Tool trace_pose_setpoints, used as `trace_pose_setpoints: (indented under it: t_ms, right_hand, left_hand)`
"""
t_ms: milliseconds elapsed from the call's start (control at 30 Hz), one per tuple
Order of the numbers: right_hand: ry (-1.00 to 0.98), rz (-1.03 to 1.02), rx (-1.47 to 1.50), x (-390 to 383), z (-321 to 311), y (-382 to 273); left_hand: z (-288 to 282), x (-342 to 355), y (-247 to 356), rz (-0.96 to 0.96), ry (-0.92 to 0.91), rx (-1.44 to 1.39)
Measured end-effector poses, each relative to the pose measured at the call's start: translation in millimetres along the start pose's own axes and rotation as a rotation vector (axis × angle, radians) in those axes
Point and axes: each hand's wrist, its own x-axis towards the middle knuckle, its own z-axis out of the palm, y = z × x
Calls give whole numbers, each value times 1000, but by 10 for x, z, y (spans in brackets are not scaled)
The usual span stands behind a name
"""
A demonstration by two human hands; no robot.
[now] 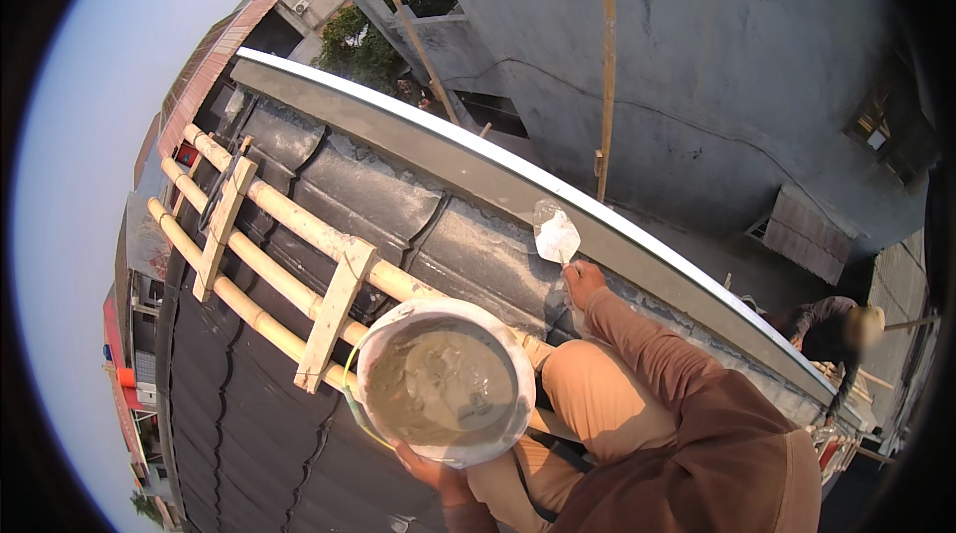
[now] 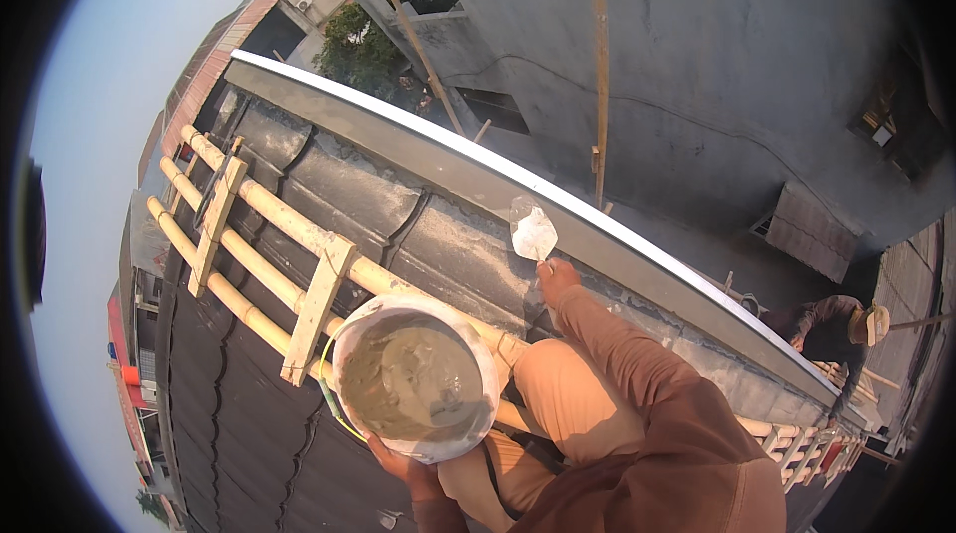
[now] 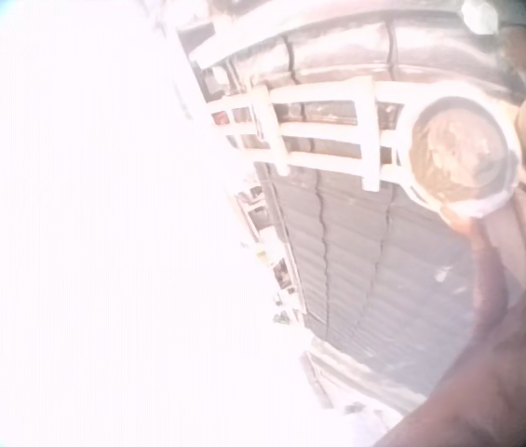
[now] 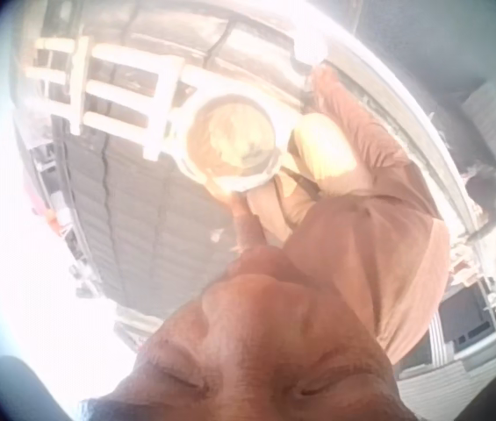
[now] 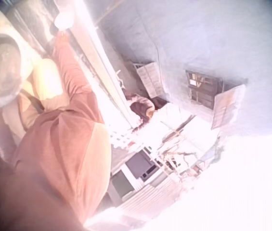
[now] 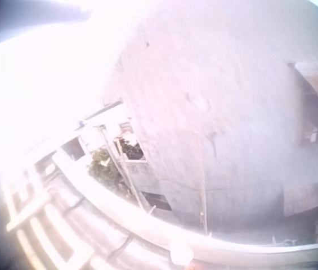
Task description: The person scoops mortar from a bucket with a trowel and applies it to the seam of a roof ridge, smoothing it down along the white trim.
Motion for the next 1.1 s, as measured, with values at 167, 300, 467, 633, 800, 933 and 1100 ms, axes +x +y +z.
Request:
trace_pose_setpoints:
  t_ms: [167, 300, 467, 633, 800, 933, 1100]
  right_hand:
    - [-36, -230, -76, 141, 205, -178]
    - [-158, -146, 42, 674, 867, -1011]
    - [-115, 22, 123, 808, 830, -907]
    - [-50, -65, -146, 2, -18, -294]
    - [-5, -365, -558, -94, -88, -187]
    - [-33, -241, -604, 252, 500, -680]
    - [10, -135, -619, 581, 519, -1107]
  left_hand:
    - [-143, 55, -101, -8, -44, 10]
    - [-190, 169, -145, -27, 4, 42]
    - [-146, 160, -170, 16, -6, 12]
    - [-48, 4, 35, 7, 7, 38]
    - [47, 10, -22, -38, 59, 51]
    - [2, 49, -13, -54, -11, -9]
    - [-64, 129, -116, -42, -49, -70]
